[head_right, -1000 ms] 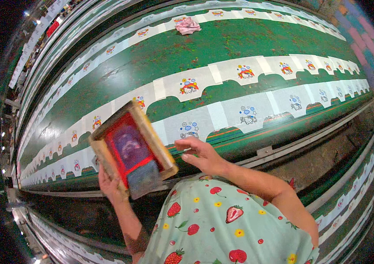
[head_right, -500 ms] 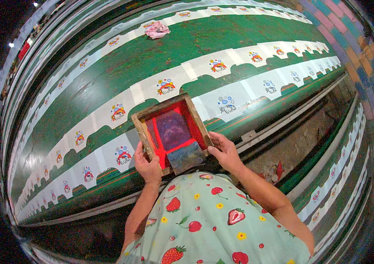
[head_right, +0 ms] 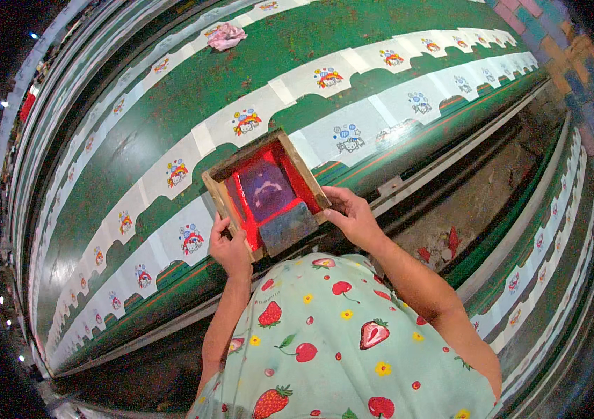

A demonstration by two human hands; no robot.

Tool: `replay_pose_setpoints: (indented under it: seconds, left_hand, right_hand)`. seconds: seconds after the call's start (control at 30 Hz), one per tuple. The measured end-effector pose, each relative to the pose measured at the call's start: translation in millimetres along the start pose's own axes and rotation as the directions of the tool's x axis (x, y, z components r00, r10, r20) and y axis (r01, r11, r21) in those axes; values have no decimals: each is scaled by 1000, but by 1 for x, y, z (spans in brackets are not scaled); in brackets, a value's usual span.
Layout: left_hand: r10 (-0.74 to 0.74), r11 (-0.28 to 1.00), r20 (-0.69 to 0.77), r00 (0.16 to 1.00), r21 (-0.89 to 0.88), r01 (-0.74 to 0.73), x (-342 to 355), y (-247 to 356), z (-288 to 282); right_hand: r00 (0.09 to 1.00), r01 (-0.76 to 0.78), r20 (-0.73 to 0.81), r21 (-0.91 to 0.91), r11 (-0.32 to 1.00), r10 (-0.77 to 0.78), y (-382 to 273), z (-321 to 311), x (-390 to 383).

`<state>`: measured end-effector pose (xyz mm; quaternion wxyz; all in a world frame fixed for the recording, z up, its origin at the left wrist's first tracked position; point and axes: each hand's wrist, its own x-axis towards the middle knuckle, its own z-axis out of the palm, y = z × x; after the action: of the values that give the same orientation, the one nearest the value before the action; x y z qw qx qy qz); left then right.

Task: The person holds a wooden frame with a mesh screen and repeatedly rubs a small gray block across the screen surface. The person briefly picks up a pink cloth from the table and wipes the screen, then continues rubbing the block across the screen. The task appears to be cleaning or smoothing the screen surface.

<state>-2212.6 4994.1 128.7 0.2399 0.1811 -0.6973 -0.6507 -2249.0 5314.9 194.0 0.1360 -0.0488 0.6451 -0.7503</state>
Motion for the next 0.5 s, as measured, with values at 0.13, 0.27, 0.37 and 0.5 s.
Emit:
replay_pose_setpoints:
  seconds: [0.13, 0.27, 0.37, 0.5]
  left_hand:
    - [19, 1000, 11, 1000, 9, -19, 0, 1, -1]
    - [-39, 999, -4, 999, 13, 39, 0, 2, -1]
    - [-52, 999, -10, 999, 13, 53, 0, 2, -1]
    - [-85, 995, -36, 996, 42, 86, 0, 4, -1]
  right_hand:
    - [1000, -30, -4, -24, 999, 29, -1, -3, 3]
    - [997, -73, -16, -38, 997, 73, -3, -6, 7]
    - [997, -59, -50, -143, 988, 52, -7, -7, 9]
    - [913, 374, 105, -606, 702, -395, -25, -5, 10]
